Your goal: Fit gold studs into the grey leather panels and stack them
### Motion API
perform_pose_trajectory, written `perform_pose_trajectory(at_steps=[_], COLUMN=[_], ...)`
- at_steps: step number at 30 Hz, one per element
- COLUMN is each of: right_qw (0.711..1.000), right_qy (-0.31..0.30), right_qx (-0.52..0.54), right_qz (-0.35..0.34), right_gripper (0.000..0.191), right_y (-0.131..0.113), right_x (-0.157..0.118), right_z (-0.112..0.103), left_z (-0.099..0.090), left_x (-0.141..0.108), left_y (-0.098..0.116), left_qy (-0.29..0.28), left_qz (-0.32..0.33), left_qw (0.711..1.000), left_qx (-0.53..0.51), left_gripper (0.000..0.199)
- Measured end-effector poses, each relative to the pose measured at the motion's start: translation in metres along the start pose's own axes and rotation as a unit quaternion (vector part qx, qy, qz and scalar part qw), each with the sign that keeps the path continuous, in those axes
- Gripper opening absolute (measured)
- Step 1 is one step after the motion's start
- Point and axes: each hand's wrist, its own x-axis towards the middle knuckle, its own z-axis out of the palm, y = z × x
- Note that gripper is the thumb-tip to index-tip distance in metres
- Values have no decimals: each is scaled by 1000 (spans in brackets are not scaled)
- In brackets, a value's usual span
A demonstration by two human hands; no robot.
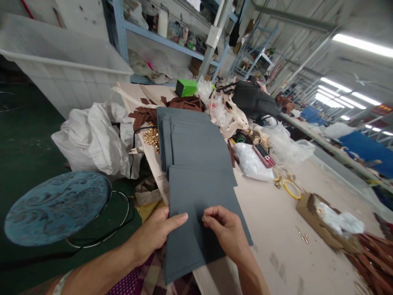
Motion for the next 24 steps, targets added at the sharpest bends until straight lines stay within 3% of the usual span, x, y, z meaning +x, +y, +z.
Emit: perform_pose_trajectory(at_steps=[3, 9, 19, 21, 24], right_qw=[996, 994, 994, 994, 991], right_qy=[29, 56, 77, 78, 98], right_qx=[77, 84, 70, 72, 96], right_qz=[-21, -32, -26, -24, -13], right_gripper=[13, 11, 15, 21, 33], right_y=[5, 6, 6, 10, 21], right_x=[14, 22, 22, 22, 23], right_z=[8, 18, 20, 19, 16], left_z=[4, 0, 0, 2, 4], left_x=[11, 19, 15, 14, 15], left_y=[0, -8, -7, -5, 3], left_qy=[29, 84, 74, 44, -76], left_qz=[-20, -16, -19, -3, 57], left_qw=[999, 995, 996, 998, 994], left_qx=[28, 45, 53, 40, 55], left_gripper=[47, 48, 45, 45, 43])
